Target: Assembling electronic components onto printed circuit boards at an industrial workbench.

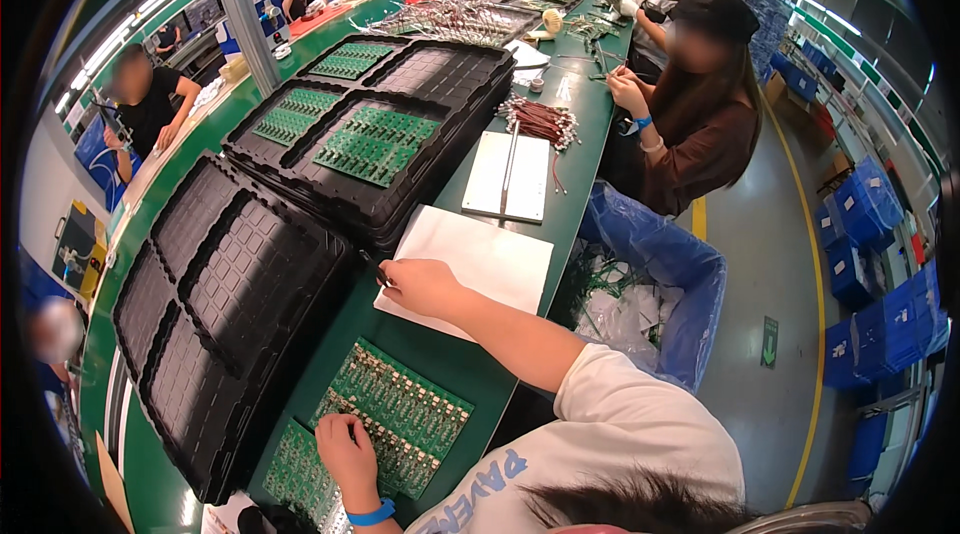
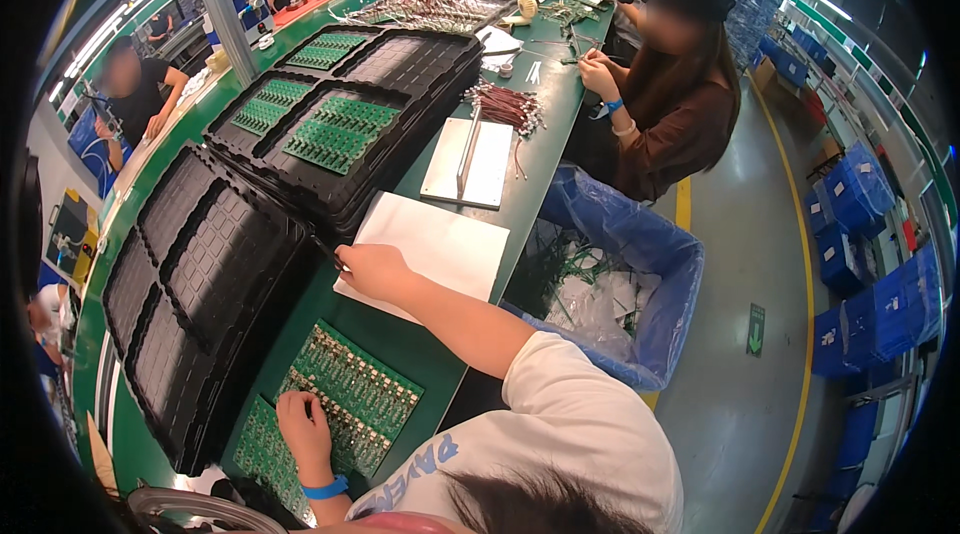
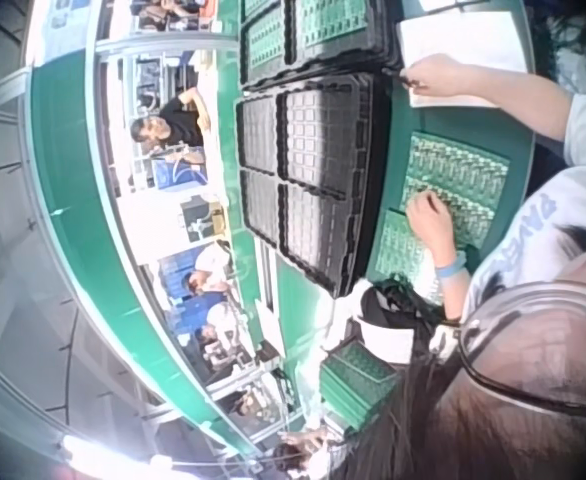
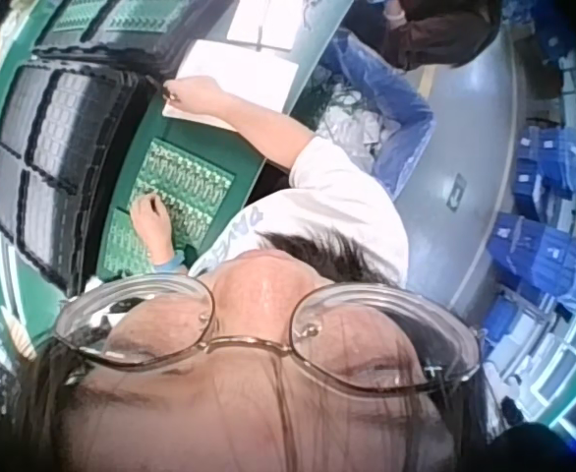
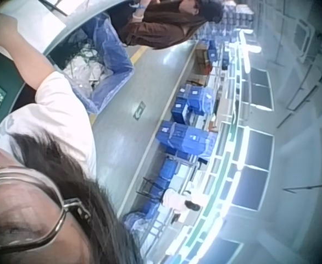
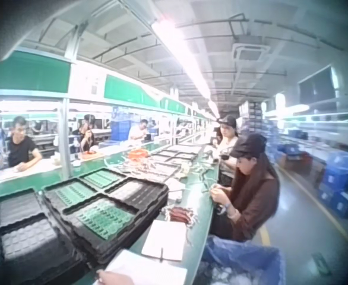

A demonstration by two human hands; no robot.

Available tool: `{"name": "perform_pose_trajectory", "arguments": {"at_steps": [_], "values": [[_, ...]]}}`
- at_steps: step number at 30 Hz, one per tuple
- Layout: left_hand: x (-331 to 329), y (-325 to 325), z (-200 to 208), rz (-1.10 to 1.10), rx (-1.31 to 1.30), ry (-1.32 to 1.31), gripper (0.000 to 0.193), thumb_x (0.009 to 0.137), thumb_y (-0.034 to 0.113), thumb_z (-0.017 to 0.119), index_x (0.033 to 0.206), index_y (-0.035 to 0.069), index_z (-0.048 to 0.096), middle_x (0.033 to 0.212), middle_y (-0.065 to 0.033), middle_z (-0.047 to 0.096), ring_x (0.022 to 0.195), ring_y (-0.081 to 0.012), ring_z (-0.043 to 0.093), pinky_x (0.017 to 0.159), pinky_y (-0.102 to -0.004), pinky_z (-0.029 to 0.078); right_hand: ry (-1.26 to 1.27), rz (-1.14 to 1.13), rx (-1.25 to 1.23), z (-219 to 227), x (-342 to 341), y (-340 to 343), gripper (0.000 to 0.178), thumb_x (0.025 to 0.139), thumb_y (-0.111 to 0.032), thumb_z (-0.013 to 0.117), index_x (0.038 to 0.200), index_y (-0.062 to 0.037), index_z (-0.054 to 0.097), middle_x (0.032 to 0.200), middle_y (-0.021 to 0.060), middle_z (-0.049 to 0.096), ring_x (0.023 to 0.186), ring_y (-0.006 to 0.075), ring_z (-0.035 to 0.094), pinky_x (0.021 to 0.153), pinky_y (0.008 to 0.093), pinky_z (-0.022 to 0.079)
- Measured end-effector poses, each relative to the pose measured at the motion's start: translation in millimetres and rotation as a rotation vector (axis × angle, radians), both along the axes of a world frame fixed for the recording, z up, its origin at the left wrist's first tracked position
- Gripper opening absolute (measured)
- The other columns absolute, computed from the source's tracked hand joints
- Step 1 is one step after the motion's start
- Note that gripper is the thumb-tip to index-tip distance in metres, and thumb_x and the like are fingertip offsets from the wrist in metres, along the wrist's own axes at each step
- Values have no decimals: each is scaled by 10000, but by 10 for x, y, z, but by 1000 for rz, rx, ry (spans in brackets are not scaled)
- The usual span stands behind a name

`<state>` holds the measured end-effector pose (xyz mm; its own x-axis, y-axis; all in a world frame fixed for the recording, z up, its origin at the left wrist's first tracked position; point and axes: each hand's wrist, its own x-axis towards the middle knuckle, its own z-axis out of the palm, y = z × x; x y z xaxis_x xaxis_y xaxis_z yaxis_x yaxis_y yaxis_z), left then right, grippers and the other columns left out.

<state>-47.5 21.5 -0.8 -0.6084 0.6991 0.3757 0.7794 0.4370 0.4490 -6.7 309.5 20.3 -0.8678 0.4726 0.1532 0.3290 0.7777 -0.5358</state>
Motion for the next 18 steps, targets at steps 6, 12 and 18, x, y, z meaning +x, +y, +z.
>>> {"name": "perform_pose_trajectory", "arguments": {"at_steps": [6, 12, 18], "values": [[2, 0, 17, 0, -9, -5, 91, 756, -8, 607, 794, 2, 525, 864, -151, 522, 829, -342, 511, 729, -415, 423, -20, 4, -8, 5, -6, 7, 213, 859, -267, 582, 1014, -124, 557, 876, 54, 632, 848, 269, 620, 678, 395, 489], [-3, -12, 14, 0, -10, 17, 87, 756, -3, 605, 792, 4, 526, 863, -151, 522, 829, -342, 511, 730, -415, 424, -8, 3, -14, 15, 0, 0, 206, 857, -264, 585, 1007, -125, 564, 872, 51, 633, 849, 266, 621, 676, 392, 487], [-3, 6, 13, 8, -4, -8, 81, 763, 0, 603, 799, 5, 531, 867, -153, 524, 837, -343, 514, 736, -414, 426, -17, 3, -3, 6, -10, 23, 203, 854, -267, 591, 999, -127, 567, 874, 43, 637, 840, 265, 622, 672, 384, 488]]}}
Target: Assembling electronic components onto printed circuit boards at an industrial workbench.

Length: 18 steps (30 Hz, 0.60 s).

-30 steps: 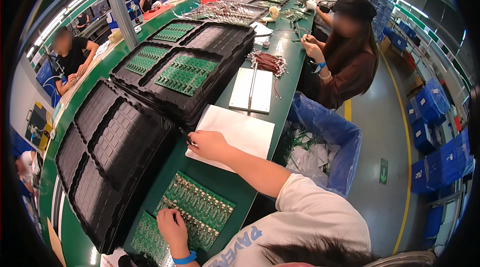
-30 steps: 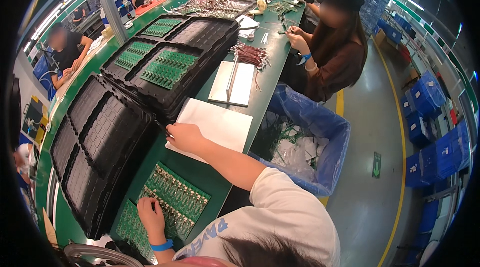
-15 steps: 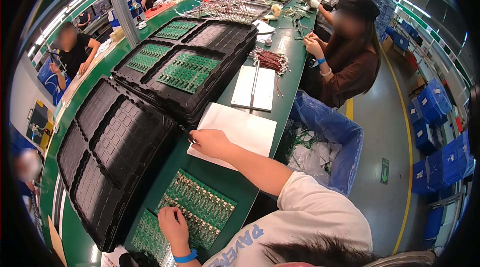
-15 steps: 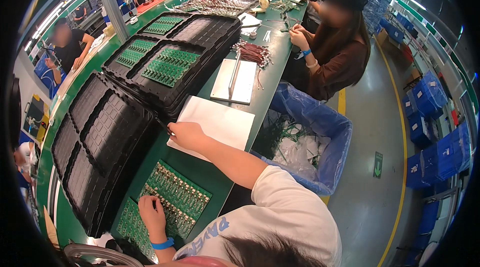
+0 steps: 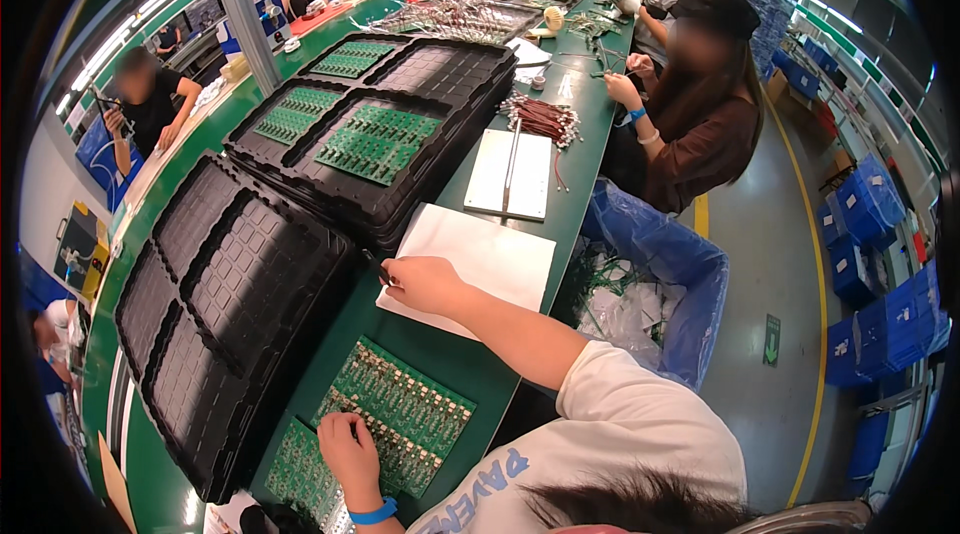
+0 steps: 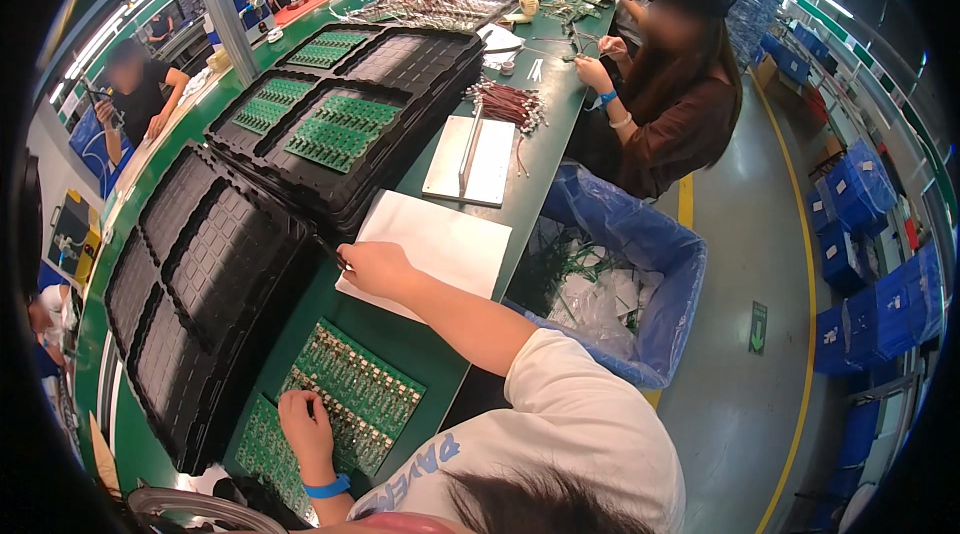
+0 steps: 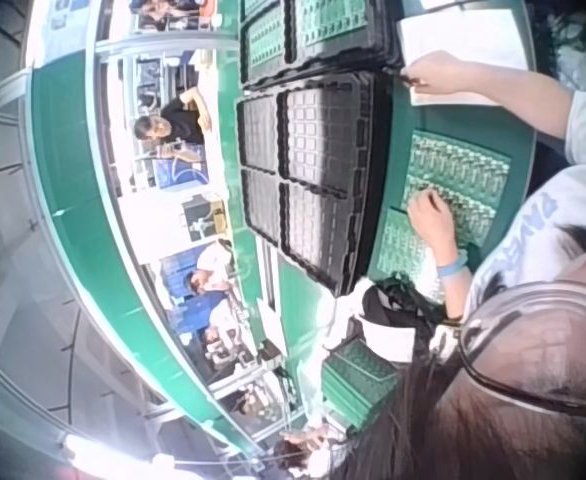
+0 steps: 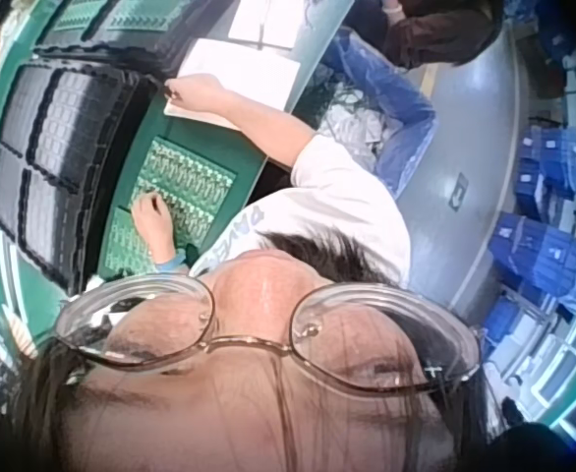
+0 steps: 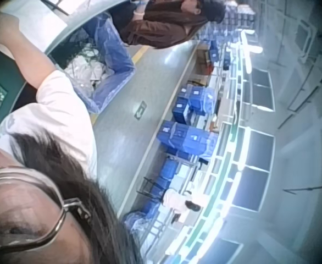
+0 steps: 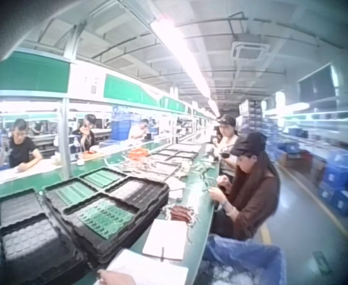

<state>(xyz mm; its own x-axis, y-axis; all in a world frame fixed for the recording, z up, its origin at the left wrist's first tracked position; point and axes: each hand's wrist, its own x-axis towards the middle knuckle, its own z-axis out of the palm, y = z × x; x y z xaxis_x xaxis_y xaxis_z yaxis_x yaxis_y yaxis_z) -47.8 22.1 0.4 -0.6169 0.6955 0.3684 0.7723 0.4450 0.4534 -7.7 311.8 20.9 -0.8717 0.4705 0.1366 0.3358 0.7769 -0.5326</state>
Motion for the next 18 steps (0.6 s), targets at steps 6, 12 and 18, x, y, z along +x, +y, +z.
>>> {"name": "perform_pose_trajectory", "arguments": {"at_steps": [6, 12, 18], "values": [[9, 16, 31, 27, -30, -27, 76, 768, 1, 601, 799, 2, 532, 875, -154, 530, 846, -344, 516, 739, -417, 427, 234, 1, 11, -45, -14, 3, 208, 829, -264, 602, 995, -140, 590, 857, 48, 637, 809, 277, 629, 641, 394, 495], [59, 13, -73, 14, 42, 62, 86, 727, 33, 633, 777, 48, 565, 852, -128, 567, 803, -338, 534, 701, -417, 438, 88, -24, 63, -219, 82, 68, 168, 802, -222, 609, 962, -177, 631, 900, 36, 639, 848, 252, 625, 686, 374, 502], [118, 154, -142, 4, 64, 35, 82, 735, 51, 646, 785, 65, 583, 871, -105, 567, 815, -313, 544, 691, -411, 451, 66, -38, 23, -97, 223, 186, 117, 780, -155, 559, 886, -153, 608, 869, 48, 622, 828, 271, 609, 655, 378, 483]]}}
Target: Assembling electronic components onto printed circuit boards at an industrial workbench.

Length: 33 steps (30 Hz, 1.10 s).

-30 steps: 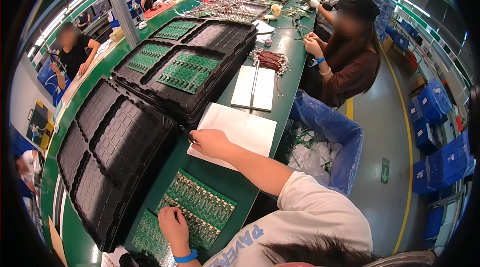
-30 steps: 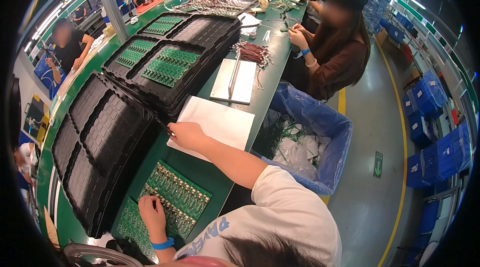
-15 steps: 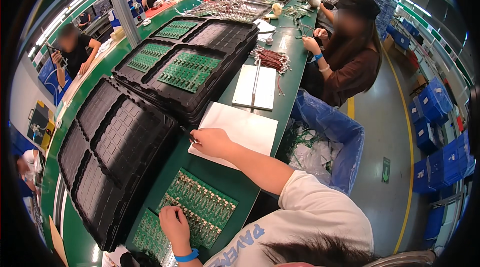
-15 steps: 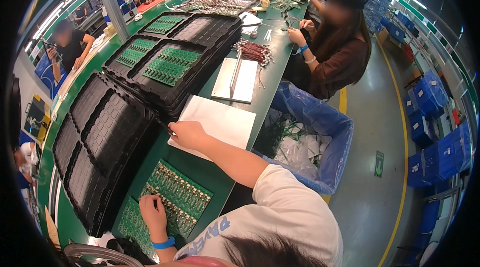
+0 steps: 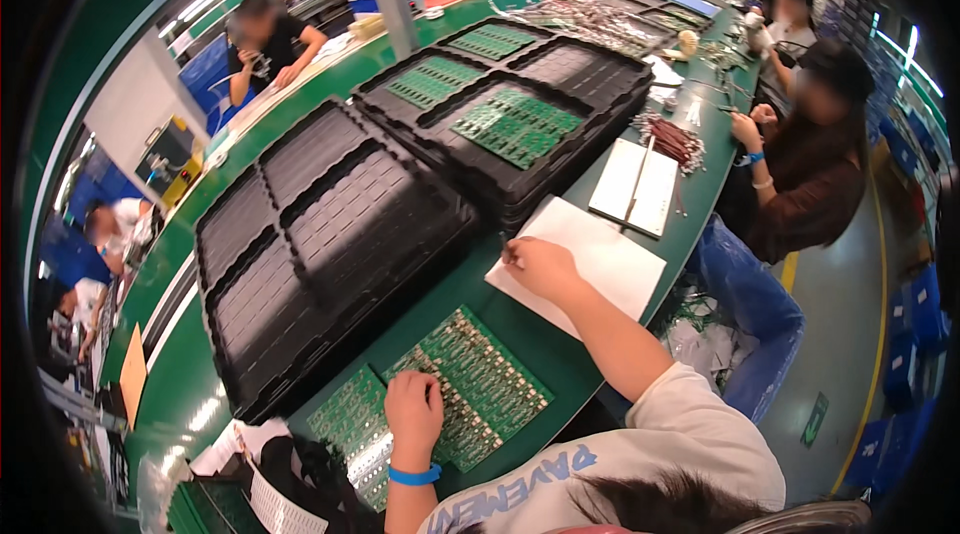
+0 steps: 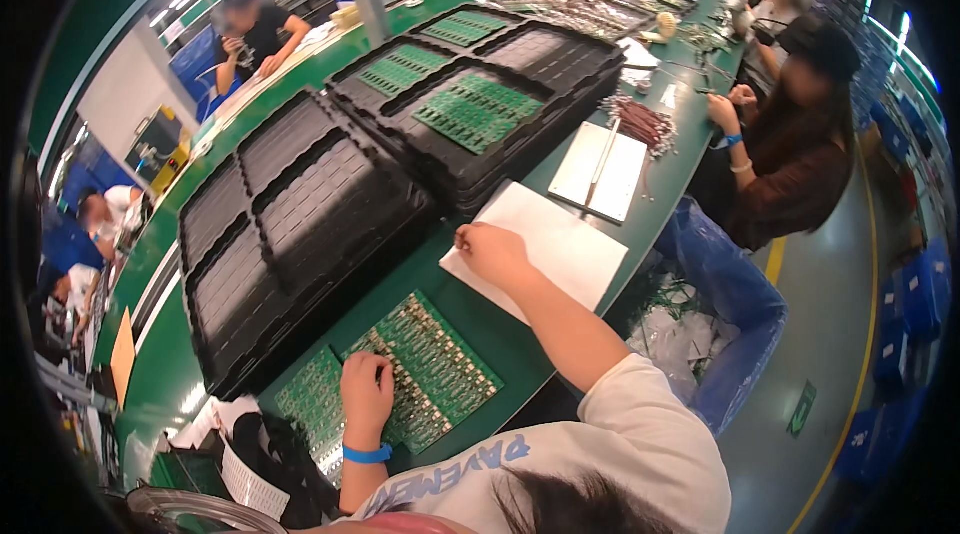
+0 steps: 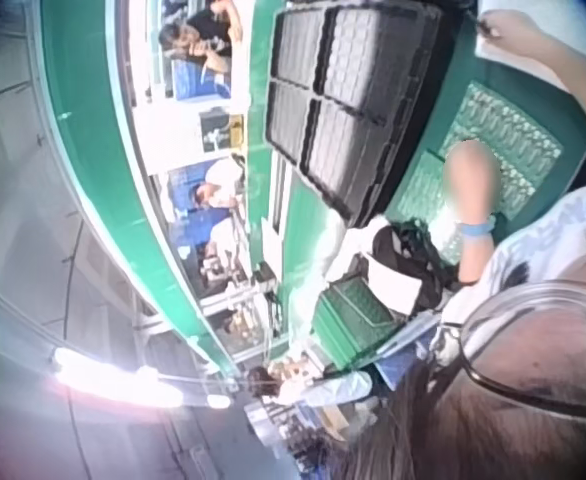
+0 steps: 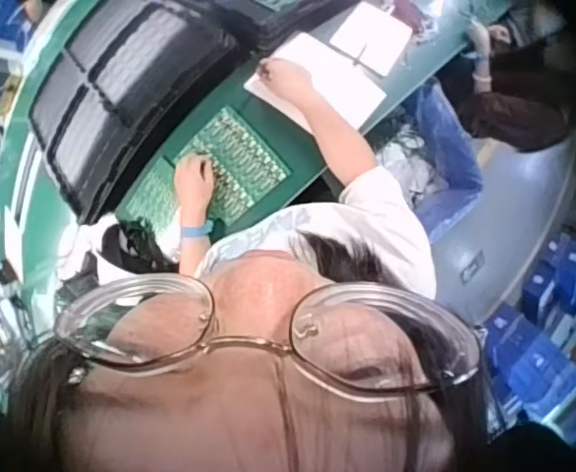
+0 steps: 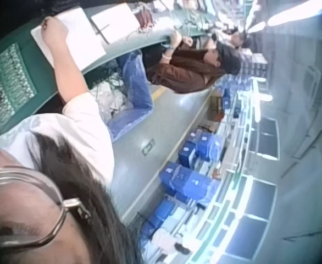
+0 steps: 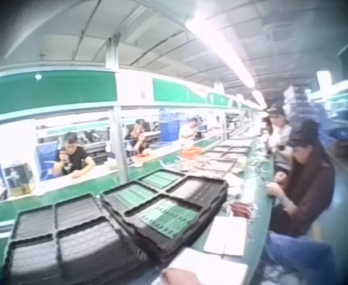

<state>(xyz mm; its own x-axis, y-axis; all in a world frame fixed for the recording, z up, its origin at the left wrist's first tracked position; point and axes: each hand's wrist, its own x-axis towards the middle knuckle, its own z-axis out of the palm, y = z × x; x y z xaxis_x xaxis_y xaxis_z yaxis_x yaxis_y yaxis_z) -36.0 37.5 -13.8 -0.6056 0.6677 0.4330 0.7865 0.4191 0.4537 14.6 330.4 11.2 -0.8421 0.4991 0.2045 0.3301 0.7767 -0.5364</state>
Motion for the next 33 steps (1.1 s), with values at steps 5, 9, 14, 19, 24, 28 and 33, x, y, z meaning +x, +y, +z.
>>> {"name": "perform_pose_trajectory", "arguments": {"at_steps": [5, 9, 14, 19, 24, 28, 33], "values": [[38, -18, 47, 53, -22, 5, 72, 749, 64, 642, 794, 68, 585, 877, -95, 568, 829, -304, 549, 694, -405, 451, -62, 14, -64, 164, 55, -55, 93, 799, -202, 588, 874, -157, 620, 872, 27, 628, 825, 244, 619, 663, 356, 492], [21, 17, 50, 54, -23, 2, 74, 750, 72, 645, 799, 69, 590, 879, -91, 571, 833, -301, 552, 689, -406, 454, -67, 0, -64, 212, 39, -49, 122, 802, -267, 638, 873, -168, 636, 878, -9, 640, 829, 207, 635, 682, 324, 498], [56, 20, 30, 49, -23, -10, 75, 742, 72, 649, 795, 77, 596, 876, -78, 575, 819, -293, 556, 674, -407, 460, 125, -14, -20, 102, 74, -53, 164, 815, -314, 659, 822, -151, 640, 773, -6, 632, 750, 191, 636, 632, 314, 481], [71, -1, 25, 61, -22, 5, 84, 734, 73, 656, 794, 81, 598, 873, -72, 575, 817, -288, 557, 677, -400, 465, 322, -23, -79, 113, 48, -81, 160, 807, -274, 675, 784, -126, 617, 765, 5, 624, 694, 182, 626, 583, 313, 468], [54, -23, 25, 58, -30, 5, 83, 734, 71, 656, 791, 76, 596, 867, -76, 570, 821, -286, 555, 685, -396, 464, -199, -49, -73, 153, 33, -55, 207, 825, -301, 624, 845, -96, 623, 791, 78, 652, 772, 271, 631, 655, 385, 487], [58, -23, 35, 53, -28, -3, 87, 734, 71, 656, 796, 74, 596, 873, -78, 569, 828, -287, 554, 690, -396, 462, -291, -73, -99, 307, 47, -101, 226, 834, -311, 611, 855, -86, 622, 799, 101, 651, 800, 299, 625, 680, 405, 487], [70, -34, 60, 60, -40, -2, 94, 737, 73, 657, 809, 74, 597, 891, -80, 571, 837, -289, 552, 698, -397, 460, -283, -81, -83, 312, 53, -120, 232, 831, -310, 620, 857, -80, 617, 806, 102, 651, 796, 299, 624, 674, 404, 487]]}}
